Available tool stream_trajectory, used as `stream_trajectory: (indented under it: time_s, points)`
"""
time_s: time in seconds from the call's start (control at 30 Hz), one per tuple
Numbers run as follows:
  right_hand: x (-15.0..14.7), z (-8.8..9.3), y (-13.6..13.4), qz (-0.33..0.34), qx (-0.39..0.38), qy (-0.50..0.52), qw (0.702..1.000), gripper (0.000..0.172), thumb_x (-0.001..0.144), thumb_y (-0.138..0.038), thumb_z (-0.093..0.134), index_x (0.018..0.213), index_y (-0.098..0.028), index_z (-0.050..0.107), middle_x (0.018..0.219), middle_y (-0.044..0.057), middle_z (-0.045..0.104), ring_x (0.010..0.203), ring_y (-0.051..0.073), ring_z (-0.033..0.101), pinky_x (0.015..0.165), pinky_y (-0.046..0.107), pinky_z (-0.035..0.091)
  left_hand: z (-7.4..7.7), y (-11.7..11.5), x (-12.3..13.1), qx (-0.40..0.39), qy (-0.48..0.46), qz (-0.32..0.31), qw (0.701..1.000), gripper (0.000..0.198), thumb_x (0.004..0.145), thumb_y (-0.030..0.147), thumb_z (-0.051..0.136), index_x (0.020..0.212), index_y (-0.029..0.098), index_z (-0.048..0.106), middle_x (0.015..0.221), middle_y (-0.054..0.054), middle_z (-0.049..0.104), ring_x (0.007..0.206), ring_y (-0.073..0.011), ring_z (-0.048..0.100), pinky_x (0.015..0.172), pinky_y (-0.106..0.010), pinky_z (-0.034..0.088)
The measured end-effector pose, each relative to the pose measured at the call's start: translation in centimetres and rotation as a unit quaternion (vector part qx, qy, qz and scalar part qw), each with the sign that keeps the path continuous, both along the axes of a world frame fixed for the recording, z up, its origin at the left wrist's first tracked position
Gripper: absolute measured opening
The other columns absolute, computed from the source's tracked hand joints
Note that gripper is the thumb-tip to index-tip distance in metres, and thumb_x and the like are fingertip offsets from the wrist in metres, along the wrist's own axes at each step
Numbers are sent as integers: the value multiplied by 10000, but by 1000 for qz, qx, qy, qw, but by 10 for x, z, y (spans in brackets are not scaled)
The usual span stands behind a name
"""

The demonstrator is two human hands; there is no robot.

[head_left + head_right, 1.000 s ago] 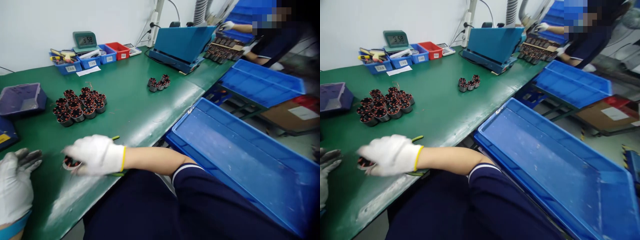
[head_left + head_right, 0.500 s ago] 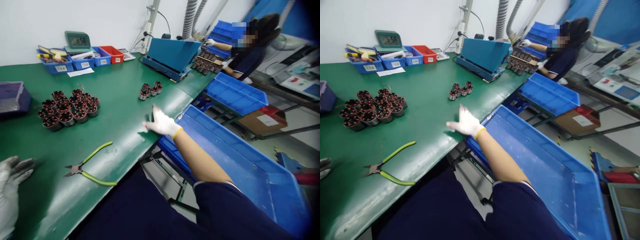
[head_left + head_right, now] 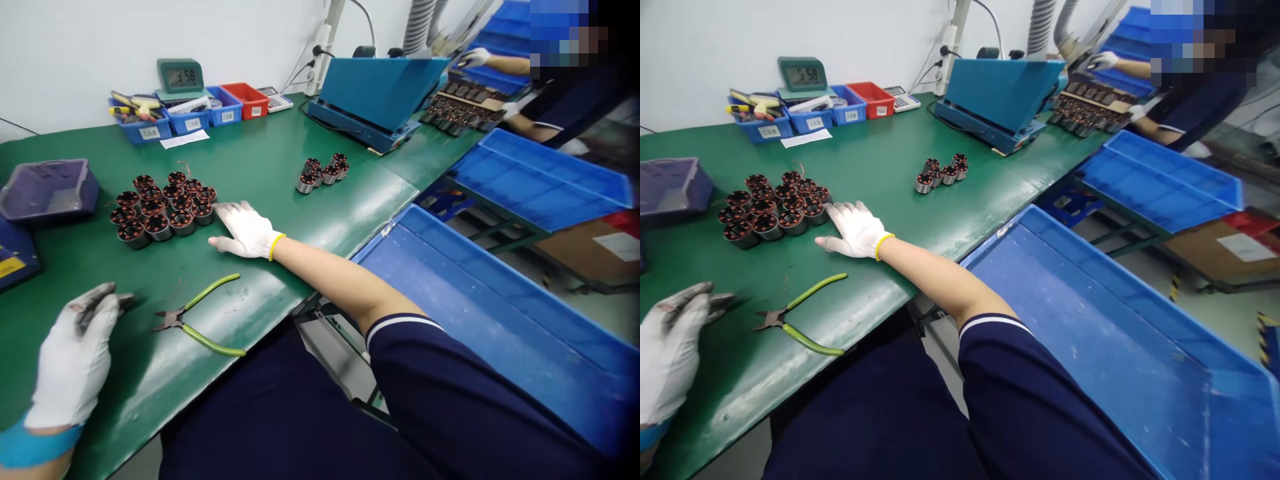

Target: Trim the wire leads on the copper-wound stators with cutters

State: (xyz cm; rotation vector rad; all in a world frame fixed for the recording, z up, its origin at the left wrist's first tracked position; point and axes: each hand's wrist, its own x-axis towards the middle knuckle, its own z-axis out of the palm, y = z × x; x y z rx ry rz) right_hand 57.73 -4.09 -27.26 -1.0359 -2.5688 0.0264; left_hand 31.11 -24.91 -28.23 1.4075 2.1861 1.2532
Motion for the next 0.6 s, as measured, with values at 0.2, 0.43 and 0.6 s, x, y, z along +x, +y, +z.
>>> stream_trajectory:
  time_s: [0.2,0.43,0.6]
  points:
    - [-38,15,0,-39,52,51,997,568,862,-413,667,1346,-125,586,1613,191,354,1505,356,270,1242,545,203,16,6,10,-7,-88,-10,996,611,855,562,634,1299,142,623,1166,-151,728,1143,-331,678,1112,-525,480]
    - [-50,53,-5,-37,59,-59,996,266,897,-355,634,1079,-177,709,1536,87,487,1507,361,250,1256,566,147,23,-1,5,-8,-128,-21,991,694,770,573,702,1281,110,617,1207,-177,702,1162,-319,659,1133,-507,455]
    - [-48,56,-96,147,83,-25,985,284,928,-436,576,1036,-212,712,1506,56,509,1507,315,252,1262,524,168,38,-19,9,-62,-95,-100,989,1032,598,568,799,1474,157,440,1275,-151,660,904,-259,693,850,-431,601]
